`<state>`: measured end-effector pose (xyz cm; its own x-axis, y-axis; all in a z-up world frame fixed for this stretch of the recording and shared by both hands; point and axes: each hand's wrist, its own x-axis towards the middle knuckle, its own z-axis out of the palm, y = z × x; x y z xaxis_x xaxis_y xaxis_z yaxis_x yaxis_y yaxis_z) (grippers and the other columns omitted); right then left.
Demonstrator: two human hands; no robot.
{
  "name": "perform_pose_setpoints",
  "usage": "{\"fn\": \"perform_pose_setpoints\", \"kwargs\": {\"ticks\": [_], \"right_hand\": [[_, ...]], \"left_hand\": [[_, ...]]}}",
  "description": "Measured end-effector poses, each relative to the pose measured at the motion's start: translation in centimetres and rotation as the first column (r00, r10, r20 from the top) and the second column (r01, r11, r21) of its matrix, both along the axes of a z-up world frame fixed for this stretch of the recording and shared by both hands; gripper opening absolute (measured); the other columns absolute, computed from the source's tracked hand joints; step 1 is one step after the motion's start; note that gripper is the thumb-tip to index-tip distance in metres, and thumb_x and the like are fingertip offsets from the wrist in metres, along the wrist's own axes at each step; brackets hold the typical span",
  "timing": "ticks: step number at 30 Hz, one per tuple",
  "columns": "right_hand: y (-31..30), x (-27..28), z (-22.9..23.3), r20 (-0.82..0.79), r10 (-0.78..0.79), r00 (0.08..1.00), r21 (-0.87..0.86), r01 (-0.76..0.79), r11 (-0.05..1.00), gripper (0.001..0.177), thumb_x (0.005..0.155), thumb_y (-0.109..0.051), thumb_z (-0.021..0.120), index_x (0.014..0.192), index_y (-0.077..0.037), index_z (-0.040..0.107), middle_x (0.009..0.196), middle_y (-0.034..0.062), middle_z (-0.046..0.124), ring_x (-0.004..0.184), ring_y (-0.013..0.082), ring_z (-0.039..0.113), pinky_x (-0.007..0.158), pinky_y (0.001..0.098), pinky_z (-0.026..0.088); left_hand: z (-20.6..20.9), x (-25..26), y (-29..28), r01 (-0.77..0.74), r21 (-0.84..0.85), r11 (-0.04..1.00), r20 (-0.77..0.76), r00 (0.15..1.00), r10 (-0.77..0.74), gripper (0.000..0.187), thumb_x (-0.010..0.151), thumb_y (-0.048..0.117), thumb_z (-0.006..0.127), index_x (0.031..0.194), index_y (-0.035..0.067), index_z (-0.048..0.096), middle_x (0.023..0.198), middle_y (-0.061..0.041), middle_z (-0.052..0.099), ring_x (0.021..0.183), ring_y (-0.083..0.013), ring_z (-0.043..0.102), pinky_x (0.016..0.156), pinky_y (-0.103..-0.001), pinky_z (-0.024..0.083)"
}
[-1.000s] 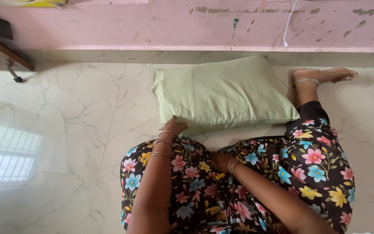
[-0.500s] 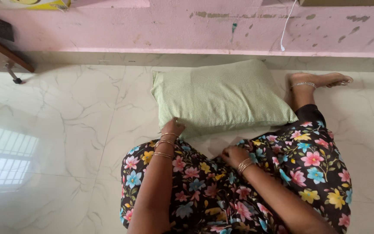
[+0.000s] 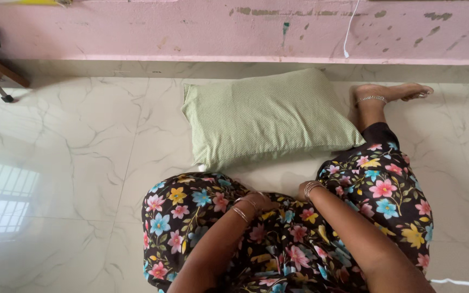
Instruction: The person removes a green checkered pillowcase from a white pillow, folds it, and places it aside. Then, the person picks up a second pillow with a peach-colored patterned case, removes the case, and places the bare pillow on the floor.
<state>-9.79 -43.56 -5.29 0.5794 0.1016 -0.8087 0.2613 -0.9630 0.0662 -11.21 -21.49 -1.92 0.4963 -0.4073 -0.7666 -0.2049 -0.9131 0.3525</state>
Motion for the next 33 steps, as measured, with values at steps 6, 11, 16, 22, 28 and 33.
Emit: {"fn": "perform_pose_setpoints", "kwargs": {"ticks": [6, 11, 16, 22, 28, 33], "right_hand": [[0.8, -2.0, -0.2, -0.105, 0.101, 0.989, 0.061, -0.095, 0.994, 0.045, 0.094, -0.041, 0.058, 0.122, -0.009, 0.072, 0.129, 0.0150, 0.069, 0.116, 0.0285, 0.068, 0.101, 0.0422, 0.050], [2.5, -3.9, -1.6, -0.102, 0.215, 0.971, -0.032, -0.220, 0.975, 0.031, 0.085, -0.018, 0.070, 0.112, -0.007, 0.078, 0.118, 0.0161, 0.077, 0.105, 0.0275, 0.075, 0.092, 0.0436, 0.058], [2.4, -6.6, -1.0, 0.428, 0.069, 0.901, 0.119, -0.132, 0.984, 0.025, 0.084, -0.015, 0.068, 0.107, -0.011, 0.078, 0.118, 0.0149, 0.071, 0.115, 0.0315, 0.067, 0.096, 0.0432, 0.054], [2.9, -5.5, -1.6, 0.110, 0.015, 0.994, 0.182, -0.035, 0.983, 0.030, 0.093, -0.022, 0.057, 0.111, -0.011, 0.078, 0.119, 0.0197, 0.073, 0.112, 0.0338, 0.071, 0.099, 0.0439, 0.054], [2.6, -2.8, 1.3, 0.078, -0.130, 0.988, 0.300, 0.101, 0.949, 0.041, 0.095, -0.046, 0.062, 0.112, -0.011, 0.075, 0.122, 0.0136, 0.070, 0.112, 0.0327, 0.067, 0.099, 0.0441, 0.052], [-1.1, 1.0, 2.0, 0.069, -0.839, 0.540, 0.874, 0.373, 0.312, 0.063, 0.086, -0.040, 0.073, 0.142, -0.014, 0.056, 0.143, 0.0124, 0.061, 0.119, 0.0272, 0.065, 0.090, 0.0473, 0.061]], "left_hand": [[-5.0, -0.6, 0.4, 0.024, 0.106, 0.994, -0.021, 1.000, -0.022, 0.056, 0.100, 0.052, 0.049, 0.136, 0.011, 0.062, 0.141, -0.012, 0.058, 0.127, -0.0302, 0.056, 0.106, -0.046, 0.046], [-8.3, -2.3, -0.7, 0.062, 0.169, 0.984, -0.041, 0.998, -0.056, 0.048, 0.100, 0.045, 0.053, 0.134, 0.012, 0.065, 0.138, -0.011, 0.062, 0.123, -0.0300, 0.060, 0.101, -0.046, 0.050], [-8.2, -2.1, -2.2, 0.123, 0.221, 0.968, 0.018, 0.991, -0.130, 0.041, 0.100, 0.037, 0.058, 0.131, 0.012, 0.069, 0.135, -0.010, 0.066, 0.120, -0.0299, 0.065, 0.096, -0.047, 0.054], [-3.8, -3.7, -2.8, 0.214, 0.279, 0.936, 0.202, 0.940, -0.275, 0.032, 0.097, 0.027, 0.066, 0.122, 0.011, 0.077, 0.125, -0.009, 0.076, 0.110, -0.0267, 0.074, 0.086, -0.042, 0.062], [5.6, 2.0, 2.9, -0.478, -0.229, 0.848, 0.567, 0.642, 0.515, 0.029, 0.107, 0.025, 0.051, 0.108, 0.008, 0.074, 0.108, -0.011, 0.075, 0.098, -0.0214, 0.069, 0.091, -0.033, 0.056], [5.4, 8.1, 15.7, -0.755, -0.514, 0.407, 0.666, -0.051, 0.745, 0.101, 0.063, 0.042, 0.094, 0.140, -0.002, 0.046, 0.145, -0.027, 0.051, 0.133, -0.0421, 0.046, 0.107, -0.050, 0.036]]}}
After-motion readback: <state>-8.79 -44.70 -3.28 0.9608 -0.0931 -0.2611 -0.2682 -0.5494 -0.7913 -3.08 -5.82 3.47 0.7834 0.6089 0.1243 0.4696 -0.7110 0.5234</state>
